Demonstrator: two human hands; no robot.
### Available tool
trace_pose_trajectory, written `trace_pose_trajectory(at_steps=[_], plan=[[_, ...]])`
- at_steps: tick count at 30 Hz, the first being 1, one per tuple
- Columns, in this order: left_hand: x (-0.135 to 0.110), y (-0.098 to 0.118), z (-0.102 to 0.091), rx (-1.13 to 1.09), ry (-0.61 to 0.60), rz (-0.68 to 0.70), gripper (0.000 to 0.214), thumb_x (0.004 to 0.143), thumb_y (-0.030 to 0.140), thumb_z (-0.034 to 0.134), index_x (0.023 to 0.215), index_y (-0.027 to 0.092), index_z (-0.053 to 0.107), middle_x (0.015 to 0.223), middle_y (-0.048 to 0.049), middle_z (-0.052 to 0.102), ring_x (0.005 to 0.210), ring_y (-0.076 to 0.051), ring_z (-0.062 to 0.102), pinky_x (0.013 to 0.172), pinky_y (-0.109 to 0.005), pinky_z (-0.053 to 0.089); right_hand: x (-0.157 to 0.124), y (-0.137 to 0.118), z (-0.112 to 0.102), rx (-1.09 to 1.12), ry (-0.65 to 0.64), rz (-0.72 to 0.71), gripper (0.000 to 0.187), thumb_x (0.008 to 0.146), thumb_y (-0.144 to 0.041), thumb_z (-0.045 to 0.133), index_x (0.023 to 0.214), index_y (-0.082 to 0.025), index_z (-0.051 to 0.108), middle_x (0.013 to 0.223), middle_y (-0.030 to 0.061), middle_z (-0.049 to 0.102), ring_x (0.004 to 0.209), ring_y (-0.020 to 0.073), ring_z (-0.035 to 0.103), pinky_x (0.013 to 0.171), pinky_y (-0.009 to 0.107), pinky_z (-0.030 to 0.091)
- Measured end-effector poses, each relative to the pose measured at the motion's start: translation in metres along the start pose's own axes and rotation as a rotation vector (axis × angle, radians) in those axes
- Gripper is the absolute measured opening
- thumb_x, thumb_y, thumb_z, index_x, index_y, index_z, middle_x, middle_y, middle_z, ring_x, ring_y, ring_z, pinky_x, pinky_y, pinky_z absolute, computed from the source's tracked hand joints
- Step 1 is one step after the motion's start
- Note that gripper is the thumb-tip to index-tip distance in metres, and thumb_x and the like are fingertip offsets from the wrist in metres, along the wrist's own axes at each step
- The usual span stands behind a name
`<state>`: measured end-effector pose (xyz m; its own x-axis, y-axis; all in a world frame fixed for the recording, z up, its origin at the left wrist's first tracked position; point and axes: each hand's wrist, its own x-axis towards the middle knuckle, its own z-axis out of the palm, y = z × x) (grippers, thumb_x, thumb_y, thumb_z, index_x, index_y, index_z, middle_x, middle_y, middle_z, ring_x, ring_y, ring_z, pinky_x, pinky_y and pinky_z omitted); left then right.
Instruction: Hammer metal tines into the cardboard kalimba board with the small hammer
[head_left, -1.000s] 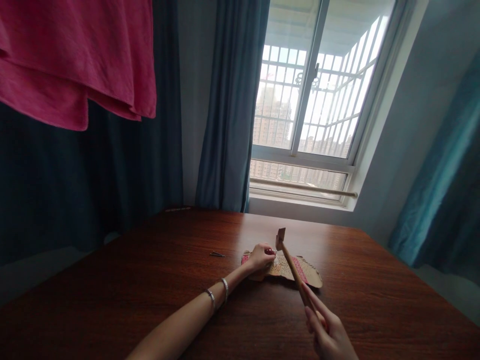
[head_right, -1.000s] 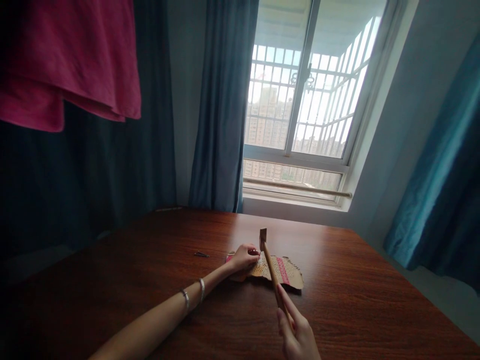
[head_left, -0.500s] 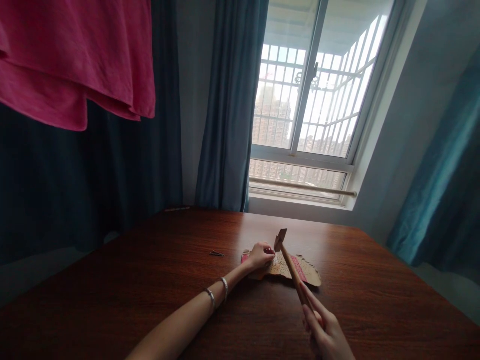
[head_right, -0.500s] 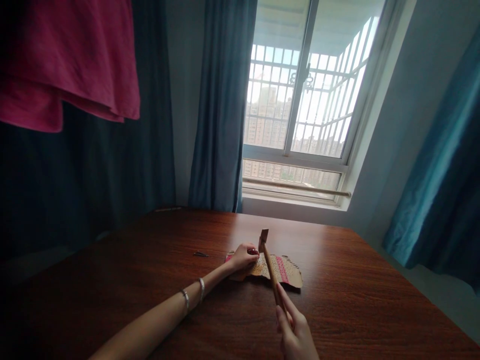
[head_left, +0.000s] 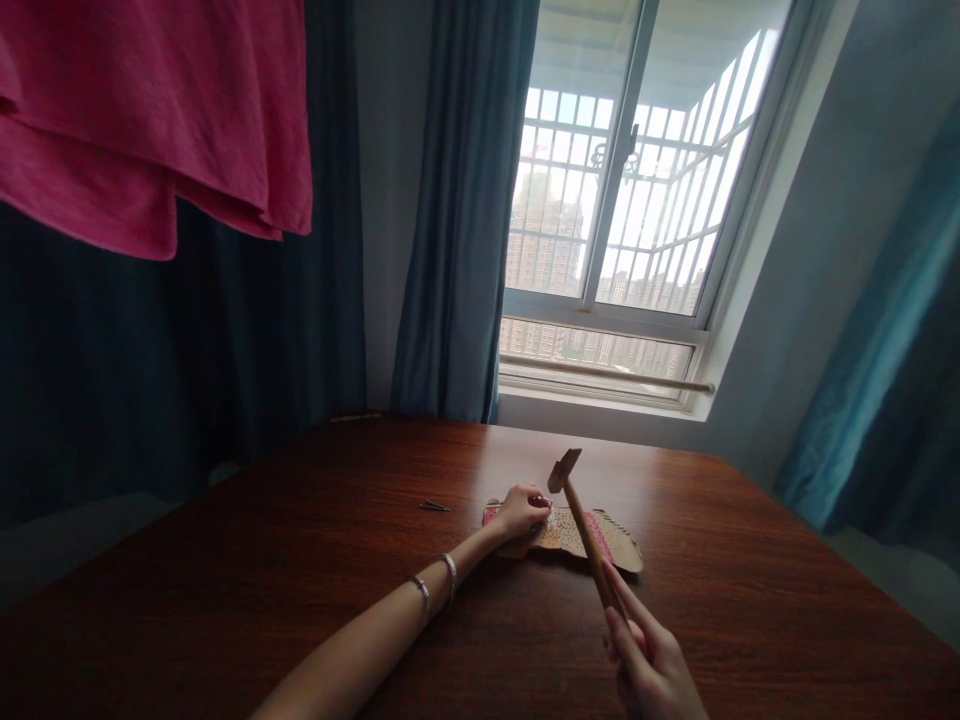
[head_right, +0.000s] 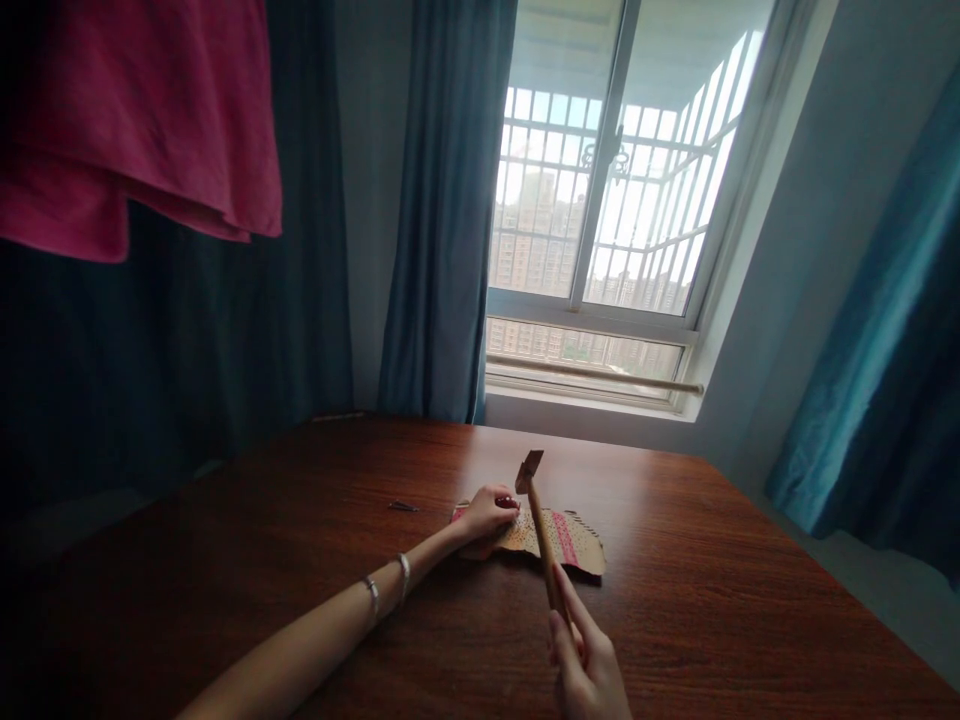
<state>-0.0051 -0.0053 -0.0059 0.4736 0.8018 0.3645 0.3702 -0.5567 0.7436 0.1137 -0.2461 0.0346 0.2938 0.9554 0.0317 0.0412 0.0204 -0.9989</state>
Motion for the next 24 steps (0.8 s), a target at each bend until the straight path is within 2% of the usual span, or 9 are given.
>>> trace_pose_trajectory(at_steps=[6,12,18,24], plan=[[-0.001,0.004,-0.002,-0.015,-0.027,-0.005,0.014,0.065,0.024,0.056,0.067,0.014,0.065,0.072,-0.0010,0.062,0.069,-0.013,0.055,0.063,-0.020,0.038,-0.003,-0.005,-0.001,0.006,-0.038,0.030,0.083,0.068,-0.063,0.053,0.134,-0.015,0.035,0.052,-0.0068,0.038,0.035,0.0030,0.020,0.032,0.017,0.017],[-0.001,0.001,-0.001,-0.024,-0.018,0.027,0.013,0.066,0.024,0.056,0.067,0.014,0.065,0.072,-0.0009,0.062,0.070,-0.013,0.055,0.063,-0.020,0.038,0.001,0.005,0.000,0.037,-0.017,0.041,0.086,0.069,-0.062,0.053,0.135,-0.012,0.032,0.053,-0.0073,0.037,0.034,0.0018,0.019,0.030,0.016,0.014],[0.001,-0.003,0.000,0.004,-0.029,0.022,0.015,0.066,0.025,0.057,0.069,0.013,0.065,0.072,-0.0009,0.061,0.069,-0.012,0.054,0.063,-0.019,0.038,0.004,0.011,0.001,0.036,-0.001,0.032,0.081,0.071,-0.061,0.052,0.135,-0.015,0.033,0.052,-0.0072,0.038,0.034,0.0018,0.021,0.031,0.015,0.013],[0.001,-0.002,-0.001,0.037,-0.049,0.016,0.016,0.067,0.024,0.055,0.071,0.013,0.067,0.073,-0.0007,0.062,0.070,-0.012,0.054,0.065,-0.020,0.037,0.003,0.013,-0.012,0.017,0.003,0.014,0.081,0.069,-0.060,0.055,0.132,-0.013,0.037,0.050,-0.0078,0.037,0.035,0.0020,0.020,0.032,0.017,0.014]])
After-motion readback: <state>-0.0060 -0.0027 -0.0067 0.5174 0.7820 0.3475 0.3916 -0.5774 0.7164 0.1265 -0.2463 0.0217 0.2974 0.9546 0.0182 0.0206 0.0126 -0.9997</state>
